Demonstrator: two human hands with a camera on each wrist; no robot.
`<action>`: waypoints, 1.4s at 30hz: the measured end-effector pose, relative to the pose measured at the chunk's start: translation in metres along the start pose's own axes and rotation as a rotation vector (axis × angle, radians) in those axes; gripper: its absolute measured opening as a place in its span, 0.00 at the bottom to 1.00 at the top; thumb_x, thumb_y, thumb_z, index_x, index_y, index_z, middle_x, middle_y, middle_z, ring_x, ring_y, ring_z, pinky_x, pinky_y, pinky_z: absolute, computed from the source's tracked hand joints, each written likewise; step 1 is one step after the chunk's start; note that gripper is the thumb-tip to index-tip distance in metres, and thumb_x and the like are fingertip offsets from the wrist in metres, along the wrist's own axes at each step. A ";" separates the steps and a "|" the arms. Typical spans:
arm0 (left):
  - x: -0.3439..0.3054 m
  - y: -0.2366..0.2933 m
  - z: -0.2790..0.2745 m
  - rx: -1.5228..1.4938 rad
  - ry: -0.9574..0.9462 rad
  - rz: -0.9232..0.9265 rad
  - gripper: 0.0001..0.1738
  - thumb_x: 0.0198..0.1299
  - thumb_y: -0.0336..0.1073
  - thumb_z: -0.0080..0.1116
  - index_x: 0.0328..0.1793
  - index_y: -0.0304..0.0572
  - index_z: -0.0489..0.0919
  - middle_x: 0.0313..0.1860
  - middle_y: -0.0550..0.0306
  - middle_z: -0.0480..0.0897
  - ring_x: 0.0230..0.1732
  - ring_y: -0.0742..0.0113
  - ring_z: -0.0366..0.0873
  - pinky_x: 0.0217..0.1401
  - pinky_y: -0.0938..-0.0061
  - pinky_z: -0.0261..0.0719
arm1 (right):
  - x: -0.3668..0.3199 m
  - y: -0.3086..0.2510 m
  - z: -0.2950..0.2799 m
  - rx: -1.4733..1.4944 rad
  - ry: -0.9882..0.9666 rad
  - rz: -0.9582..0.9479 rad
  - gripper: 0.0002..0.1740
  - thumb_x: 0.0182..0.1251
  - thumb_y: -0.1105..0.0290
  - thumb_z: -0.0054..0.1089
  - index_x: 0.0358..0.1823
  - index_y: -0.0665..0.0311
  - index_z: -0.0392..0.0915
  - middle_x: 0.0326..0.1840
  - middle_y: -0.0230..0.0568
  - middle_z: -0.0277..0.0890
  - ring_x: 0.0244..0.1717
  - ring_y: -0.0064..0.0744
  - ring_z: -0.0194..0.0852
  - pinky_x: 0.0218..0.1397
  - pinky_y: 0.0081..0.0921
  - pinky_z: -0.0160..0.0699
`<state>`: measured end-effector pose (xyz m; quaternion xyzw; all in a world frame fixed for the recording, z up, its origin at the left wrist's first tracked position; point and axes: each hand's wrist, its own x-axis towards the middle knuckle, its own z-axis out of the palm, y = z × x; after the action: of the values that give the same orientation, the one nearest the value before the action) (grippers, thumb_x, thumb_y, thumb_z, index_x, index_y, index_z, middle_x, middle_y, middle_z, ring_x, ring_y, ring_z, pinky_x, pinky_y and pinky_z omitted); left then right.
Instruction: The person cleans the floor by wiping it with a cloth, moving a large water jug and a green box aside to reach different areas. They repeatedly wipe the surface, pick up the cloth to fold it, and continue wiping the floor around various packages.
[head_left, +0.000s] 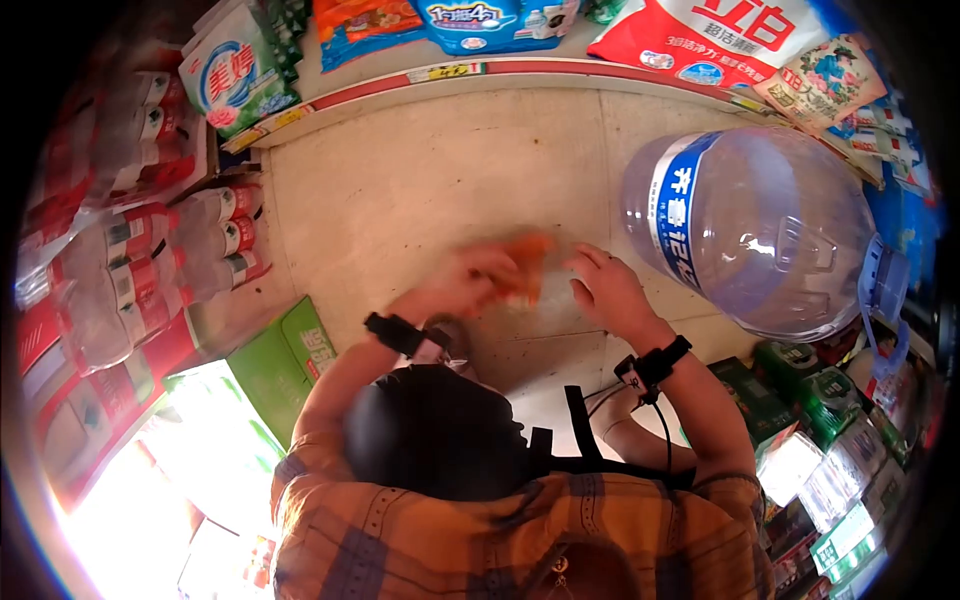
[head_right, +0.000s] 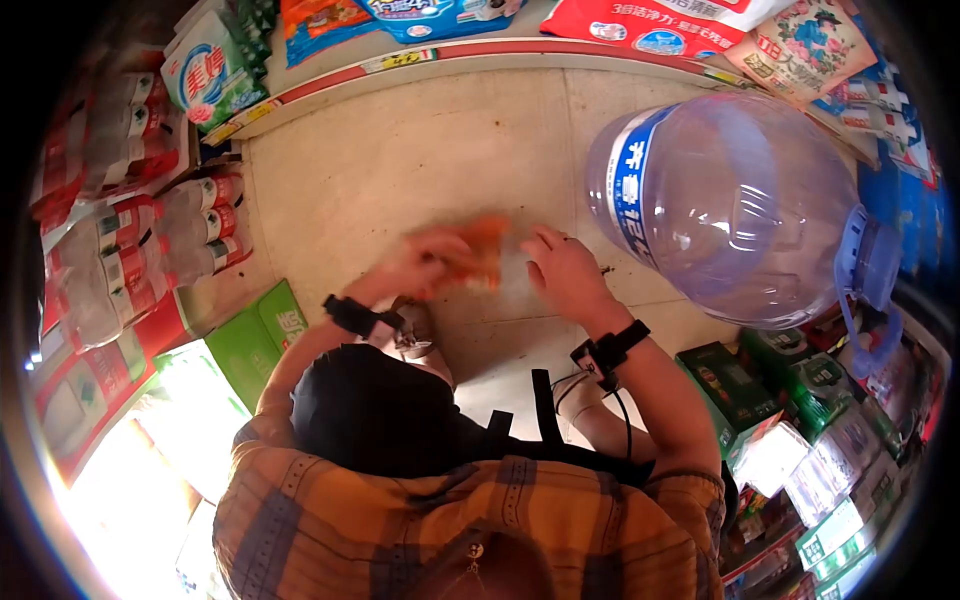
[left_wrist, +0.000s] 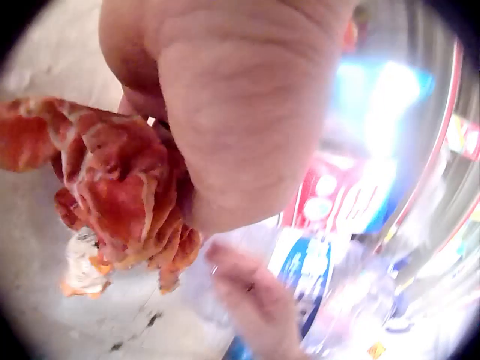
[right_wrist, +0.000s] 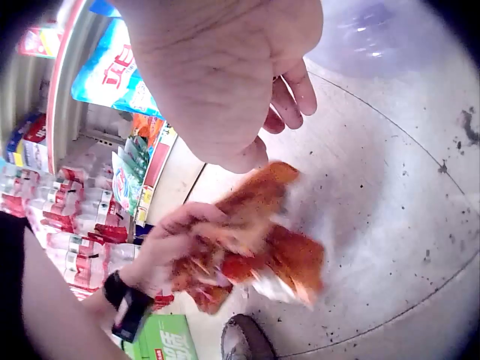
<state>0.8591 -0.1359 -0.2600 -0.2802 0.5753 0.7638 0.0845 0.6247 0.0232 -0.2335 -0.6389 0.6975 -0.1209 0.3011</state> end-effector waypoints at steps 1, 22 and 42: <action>-0.015 0.007 -0.016 -0.177 0.211 -0.015 0.22 0.58 0.20 0.44 0.57 0.41 0.79 0.43 0.58 0.83 0.25 0.73 0.80 0.19 0.80 0.76 | 0.002 0.001 0.005 0.008 -0.003 -0.009 0.15 0.59 0.73 0.60 0.49 0.61 0.75 0.62 0.51 0.73 0.49 0.53 0.78 0.53 0.43 0.79; 0.003 -0.045 0.010 0.116 0.007 0.039 0.21 0.62 0.34 0.60 0.62 0.40 0.77 0.57 0.54 0.77 0.56 0.65 0.77 0.56 0.70 0.79 | 0.022 -0.038 0.061 0.040 -0.061 -0.091 0.33 0.58 0.66 0.64 0.67 0.58 0.67 0.66 0.56 0.66 0.58 0.56 0.74 0.53 0.41 0.80; 0.028 0.010 -0.042 0.078 0.453 0.151 0.27 0.64 0.33 0.64 0.67 0.38 0.71 0.55 0.54 0.80 0.54 0.68 0.78 0.55 0.72 0.79 | 0.091 -0.015 0.026 0.900 0.175 0.143 0.36 0.59 0.72 0.68 0.69 0.64 0.65 0.58 0.51 0.77 0.53 0.40 0.81 0.53 0.32 0.79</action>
<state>0.8449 -0.1834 -0.2740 -0.3968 0.6278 0.6631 -0.0934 0.6511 -0.0608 -0.2697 -0.3826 0.6407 -0.4439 0.4960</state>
